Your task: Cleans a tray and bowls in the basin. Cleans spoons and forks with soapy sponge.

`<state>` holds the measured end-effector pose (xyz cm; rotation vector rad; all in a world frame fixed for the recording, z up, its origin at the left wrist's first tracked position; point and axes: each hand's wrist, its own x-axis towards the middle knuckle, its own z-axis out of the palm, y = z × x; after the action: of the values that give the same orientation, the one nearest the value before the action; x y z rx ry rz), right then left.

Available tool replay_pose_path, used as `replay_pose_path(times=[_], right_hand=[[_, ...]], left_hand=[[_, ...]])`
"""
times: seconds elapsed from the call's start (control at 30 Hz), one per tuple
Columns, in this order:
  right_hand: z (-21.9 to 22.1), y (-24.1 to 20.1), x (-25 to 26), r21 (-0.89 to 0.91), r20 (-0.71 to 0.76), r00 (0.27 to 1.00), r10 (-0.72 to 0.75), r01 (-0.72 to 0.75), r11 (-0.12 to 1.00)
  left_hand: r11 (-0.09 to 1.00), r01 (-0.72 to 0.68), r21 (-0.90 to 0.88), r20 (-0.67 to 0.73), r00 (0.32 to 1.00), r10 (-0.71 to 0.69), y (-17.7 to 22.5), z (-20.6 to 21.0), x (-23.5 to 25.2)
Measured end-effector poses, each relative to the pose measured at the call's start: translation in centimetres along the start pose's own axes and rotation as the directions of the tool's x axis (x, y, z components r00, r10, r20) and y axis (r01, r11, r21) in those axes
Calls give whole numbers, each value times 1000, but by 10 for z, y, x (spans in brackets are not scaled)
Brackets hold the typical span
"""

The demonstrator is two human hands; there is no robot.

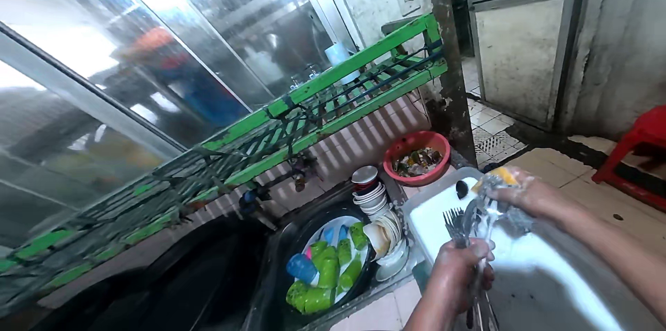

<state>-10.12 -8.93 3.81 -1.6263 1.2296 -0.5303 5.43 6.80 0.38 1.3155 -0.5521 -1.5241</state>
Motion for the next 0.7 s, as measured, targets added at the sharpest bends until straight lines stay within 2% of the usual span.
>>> replay_pose_path(times=[0.1, 0.17, 0.2, 0.3, 0.43, 0.5, 0.57, 0.63, 0.7], right_hand=[[-18, -1, -5, 330, -151, 988, 41, 11, 944], [-9, 3, -9, 381, -117, 992, 53, -4, 925], [2, 7, -11, 344, -78, 996, 44, -14, 939], [32, 4, -22, 157, 71, 987, 143, -153, 976], [8, -3, -23, 30, 270, 953, 136, -149, 988], [-9, -6, -27, -125, 500, 855, 136, -84, 989], [-5, -8, -29, -270, 697, 698, 166, 40, 962], [13, -7, -25, -321, 784, 596, 172, 153, 935], [29, -9, -21, -358, 807, 557, 196, 198, 912]], left_hand=[[1000, 14, 26, -116, 993, -11, 4, 4, -2], [999, 10, 30, -188, 982, -4, 4, 10, 3], [1000, 3, 24, -201, 980, 2, 5, 13, 6], [998, -26, 49, -183, 983, 34, 11, 17, 10], [997, -48, 61, -156, 986, 57, 14, 1, 8], [996, -93, -15, -133, 987, 90, 20, -6, 9], [989, -137, -61, -81, 988, 132, 25, -5, 11], [986, -160, -48, -8, 987, 160, 27, 1, 14], [987, -146, 60, 34, 989, 144, 27, 7, 18]])
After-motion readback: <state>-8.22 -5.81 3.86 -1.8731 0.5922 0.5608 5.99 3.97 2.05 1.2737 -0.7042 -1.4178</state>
